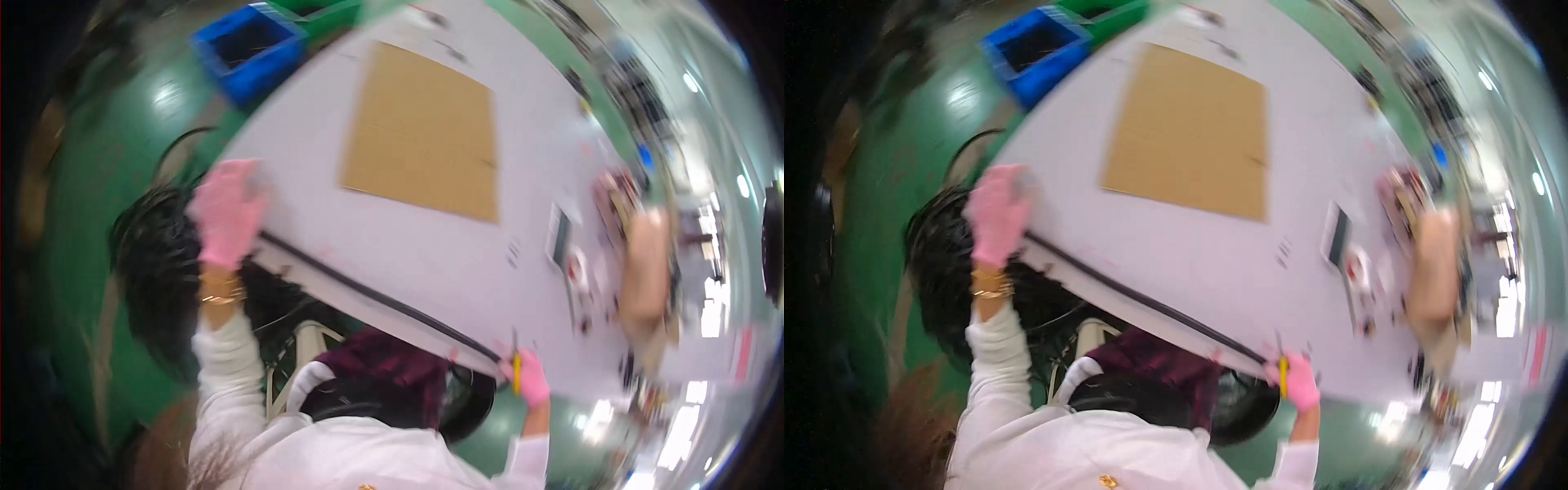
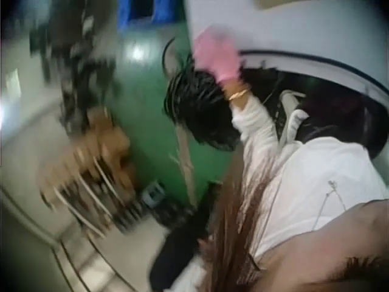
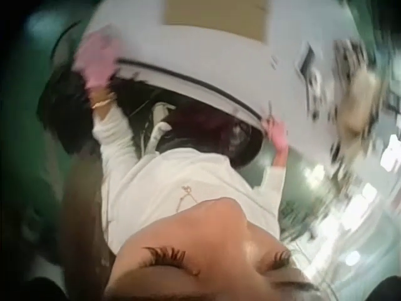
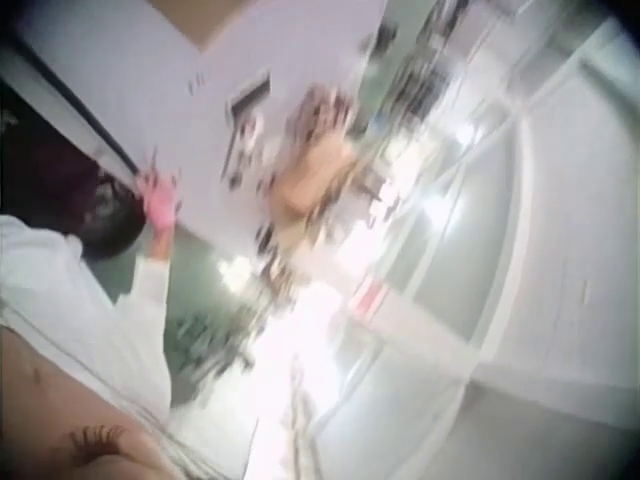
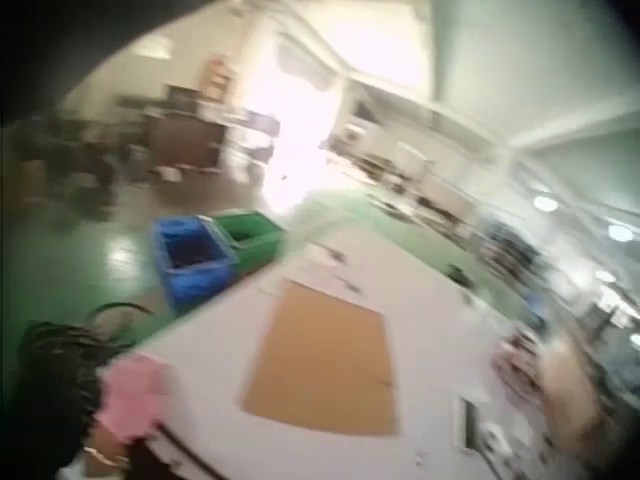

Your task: Cut black rubber cables to specific lengths using scissors on a workbench in a factory.

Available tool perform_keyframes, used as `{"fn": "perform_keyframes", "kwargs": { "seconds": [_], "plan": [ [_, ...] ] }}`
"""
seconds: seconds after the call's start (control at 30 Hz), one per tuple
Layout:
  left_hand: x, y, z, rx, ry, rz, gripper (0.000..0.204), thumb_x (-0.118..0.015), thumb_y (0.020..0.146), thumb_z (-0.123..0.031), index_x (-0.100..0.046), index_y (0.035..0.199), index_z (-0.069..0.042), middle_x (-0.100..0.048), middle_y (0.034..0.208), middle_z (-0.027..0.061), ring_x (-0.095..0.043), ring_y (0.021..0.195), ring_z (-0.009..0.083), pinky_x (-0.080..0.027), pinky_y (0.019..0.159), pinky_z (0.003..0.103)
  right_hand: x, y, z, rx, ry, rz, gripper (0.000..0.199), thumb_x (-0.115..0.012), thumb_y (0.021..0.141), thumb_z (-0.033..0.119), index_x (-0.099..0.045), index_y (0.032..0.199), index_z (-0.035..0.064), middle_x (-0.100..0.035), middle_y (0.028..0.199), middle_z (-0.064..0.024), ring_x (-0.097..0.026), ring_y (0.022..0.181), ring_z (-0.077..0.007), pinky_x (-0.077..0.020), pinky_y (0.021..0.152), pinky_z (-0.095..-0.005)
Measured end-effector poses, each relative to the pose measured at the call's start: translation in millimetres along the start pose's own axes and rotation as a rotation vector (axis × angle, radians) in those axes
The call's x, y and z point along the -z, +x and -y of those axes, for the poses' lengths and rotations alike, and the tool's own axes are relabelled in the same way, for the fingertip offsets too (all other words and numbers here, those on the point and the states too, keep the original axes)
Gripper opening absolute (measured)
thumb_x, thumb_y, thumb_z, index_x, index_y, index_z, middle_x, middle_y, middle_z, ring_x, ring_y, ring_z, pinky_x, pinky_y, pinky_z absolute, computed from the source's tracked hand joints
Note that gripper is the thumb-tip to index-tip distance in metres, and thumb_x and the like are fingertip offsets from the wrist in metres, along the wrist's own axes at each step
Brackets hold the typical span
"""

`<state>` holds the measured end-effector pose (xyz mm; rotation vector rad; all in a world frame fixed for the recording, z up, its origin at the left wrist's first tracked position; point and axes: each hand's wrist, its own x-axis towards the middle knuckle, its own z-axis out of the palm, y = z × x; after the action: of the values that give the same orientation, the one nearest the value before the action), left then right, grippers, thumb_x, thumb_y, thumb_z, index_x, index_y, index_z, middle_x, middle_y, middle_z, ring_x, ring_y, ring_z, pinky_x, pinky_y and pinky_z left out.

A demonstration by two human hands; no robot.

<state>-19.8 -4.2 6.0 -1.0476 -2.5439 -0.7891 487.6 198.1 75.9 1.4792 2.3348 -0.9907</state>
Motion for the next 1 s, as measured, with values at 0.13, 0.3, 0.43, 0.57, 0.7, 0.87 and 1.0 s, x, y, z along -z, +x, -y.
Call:
{"fn": "perform_keyframes", "kwargs": {
  "seconds": [0.13,0.3,0.43,0.57,0.7,0.87,1.0],
  "plan": [
    [-13,5,17,0.005,0.137,0.089,0.046,-0.065,0.083,-0.024,-0.054,0.127,-0.015,-0.057,0.120,0.0100,-0.055,0.111,0.0314,-0.044,0.093,0.042,16,-32,-32,-0.164,0.616,0.052,0.017,-0.063,0.087,0.011,-0.057,0.095,-0.0031,-0.057,0.067,-0.0040,-0.056,0.061,-0.0127,-0.0471,0.057,-0.0282],
    [-20,12,32,-0.070,0.140,0.138,0.038,-0.057,0.091,-0.022,-0.055,0.128,-0.011,-0.057,0.117,0.0131,-0.057,0.106,0.0298,-0.045,0.092,0.040,55,-74,-110,-0.222,0.762,0.041,0.010,-0.052,0.091,0.007,-0.054,0.088,-0.0023,-0.056,0.069,-0.0043,-0.050,0.060,-0.0103,-0.0437,0.057,-0.0251],
    [-29,12,39,-0.054,0.088,0.171,0.037,-0.055,0.094,-0.024,-0.055,0.129,-0.012,-0.056,0.120,0.0139,-0.057,0.108,0.0298,-0.045,0.092,0.040,71,-70,-118,-0.256,0.487,0.052,0.015,-0.058,0.089,0.013,-0.056,0.083,-0.0004,-0.057,0.068,-0.0064,-0.050,0.059,-0.0131,-0.0432,0.057,-0.0266],
    [-30,15,48,-0.056,0.117,0.195,0.037,-0.053,0.096,-0.025,-0.055,0.130,-0.011,-0.056,0.121,0.0158,-0.056,0.110,0.0299,-0.045,0.094,0.040,55,-49,-132,-0.253,0.170,0.022,0.024,-0.071,0.079,0.020,-0.058,0.082,0.0004,-0.060,0.069,-0.0079,-0.055,0.056,-0.0158,-0.0447,0.056,-0.0295],
    [-32,17,54,-0.062,0.144,0.213,0.038,-0.052,0.097,-0.026,-0.055,0.131,-0.010,-0.055,0.122,0.0159,-0.055,0.112,0.0294,-0.044,0.095,0.040,44,-36,-138,-0.139,-0.120,-0.055,0.034,-0.074,0.080,0.030,-0.059,0.086,0.0001,-0.059,0.074,-0.0184,-0.057,0.068,-0.0328,-0.0472,0.064,-0.0369],
    [-31,17,59,-0.090,0.132,0.207,0.039,-0.052,0.097,-0.026,-0.054,0.132,-0.009,-0.055,0.123,0.0162,-0.054,0.113,0.0293,-0.044,0.096,0.040,46,-29,-134,-0.210,-0.106,-0.017,0.037,-0.074,0.079,0.034,-0.061,0.088,0.0004,-0.061,0.080,-0.0222,-0.059,0.076,-0.0392,-0.0482,0.070,-0.0411],
    [-31,17,59,-0.109,0.117,0.189,0.039,-0.052,0.098,-0.025,-0.053,0.133,-0.008,-0.055,0.125,0.0164,-0.054,0.114,0.0298,-0.043,0.097,0.039,51,-25,-129,-0.270,-0.145,0.050,0.041,-0.073,0.079,0.038,-0.061,0.089,-0.0010,-0.062,0.083,-0.0231,-0.060,0.079,-0.0397,-0.0490,0.072,-0.0412]
  ]
}}
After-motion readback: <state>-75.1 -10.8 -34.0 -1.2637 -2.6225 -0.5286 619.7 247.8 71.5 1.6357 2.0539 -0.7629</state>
